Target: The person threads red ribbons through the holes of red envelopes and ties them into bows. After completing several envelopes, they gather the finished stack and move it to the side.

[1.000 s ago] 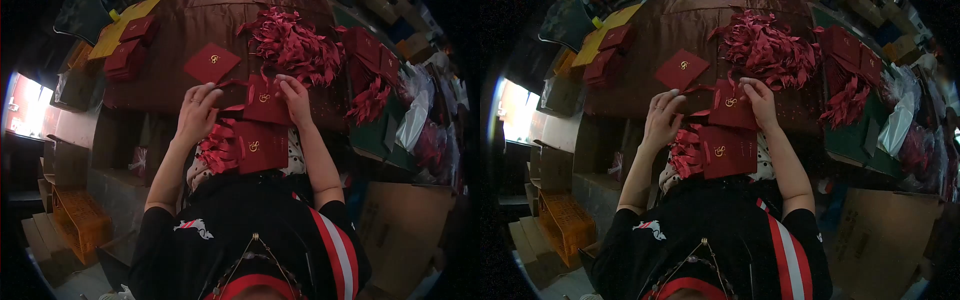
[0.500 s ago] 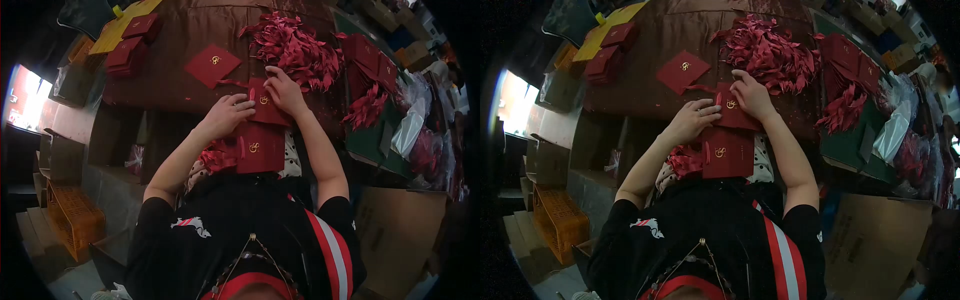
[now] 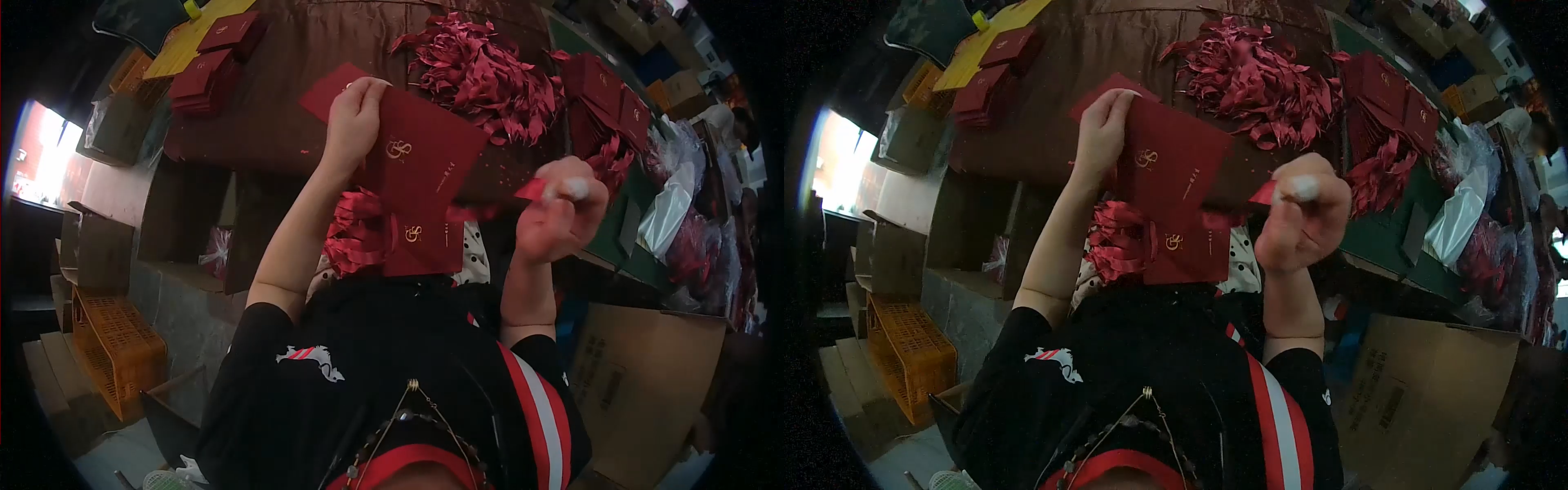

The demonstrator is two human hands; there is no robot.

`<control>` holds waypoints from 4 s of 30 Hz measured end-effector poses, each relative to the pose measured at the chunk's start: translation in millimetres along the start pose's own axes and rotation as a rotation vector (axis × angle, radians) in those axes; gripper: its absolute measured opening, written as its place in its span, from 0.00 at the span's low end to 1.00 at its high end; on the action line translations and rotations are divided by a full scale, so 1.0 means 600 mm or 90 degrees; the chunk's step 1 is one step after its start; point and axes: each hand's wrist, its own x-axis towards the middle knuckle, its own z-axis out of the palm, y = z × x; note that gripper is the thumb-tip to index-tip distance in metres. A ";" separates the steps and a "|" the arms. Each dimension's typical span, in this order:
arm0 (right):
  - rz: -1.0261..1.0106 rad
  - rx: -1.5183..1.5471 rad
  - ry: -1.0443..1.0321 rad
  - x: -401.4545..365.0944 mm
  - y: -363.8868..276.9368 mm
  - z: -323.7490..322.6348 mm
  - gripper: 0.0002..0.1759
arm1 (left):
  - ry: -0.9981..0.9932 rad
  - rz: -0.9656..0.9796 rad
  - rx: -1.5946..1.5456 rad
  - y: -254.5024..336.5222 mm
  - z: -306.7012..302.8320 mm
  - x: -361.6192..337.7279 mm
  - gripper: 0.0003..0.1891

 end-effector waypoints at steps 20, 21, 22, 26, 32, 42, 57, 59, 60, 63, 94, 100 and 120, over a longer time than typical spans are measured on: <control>0.581 -0.099 -0.119 -0.188 0.197 0.051 0.10 | -0.156 -0.024 0.581 -0.088 0.070 -0.123 0.26; 0.580 -0.100 -0.120 -0.188 0.196 0.050 0.10 | -0.155 -0.023 0.580 -0.090 0.072 -0.127 0.26; 0.583 -0.107 -0.119 -0.189 0.197 0.050 0.10 | -0.115 0.032 0.567 -0.092 0.072 -0.131 0.25; 0.658 -0.061 -0.114 -0.193 0.198 0.051 0.09 | -0.074 -0.068 0.293 -0.081 0.060 -0.129 0.21; 0.503 -0.161 -0.154 -0.176 0.192 0.049 0.09 | -0.041 -0.149 0.124 -0.116 0.057 -0.128 0.21; 0.332 -0.409 -0.361 -0.151 0.178 0.046 0.06 | -0.063 -0.150 0.116 -0.126 0.054 -0.127 0.21; 0.238 -0.467 -0.459 -0.162 0.156 0.055 0.08 | -0.082 0.018 0.179 -0.117 0.052 -0.140 0.20; 0.242 -0.477 -0.462 -0.164 0.155 0.057 0.08 | -0.049 0.023 0.191 -0.103 0.060 -0.148 0.19; 0.245 -0.488 -0.465 -0.164 0.154 0.058 0.08 | -0.049 0.022 0.191 -0.094 0.060 -0.150 0.19; 0.234 -0.500 -0.463 -0.164 0.152 0.061 0.08 | -0.052 0.028 0.225 -0.079 0.061 -0.151 0.19; 0.506 -0.274 -0.319 -0.176 0.186 0.007 0.08 | -0.218 -0.028 0.270 -0.110 0.054 -0.086 0.11; 0.521 -0.227 -0.262 -0.178 0.189 0.005 0.09 | -0.229 0.077 0.329 -0.116 0.062 -0.088 0.08; 0.467 -0.454 -0.335 -0.159 0.227 -0.011 0.25 | 0.030 0.233 0.554 -0.099 -0.044 -0.052 0.13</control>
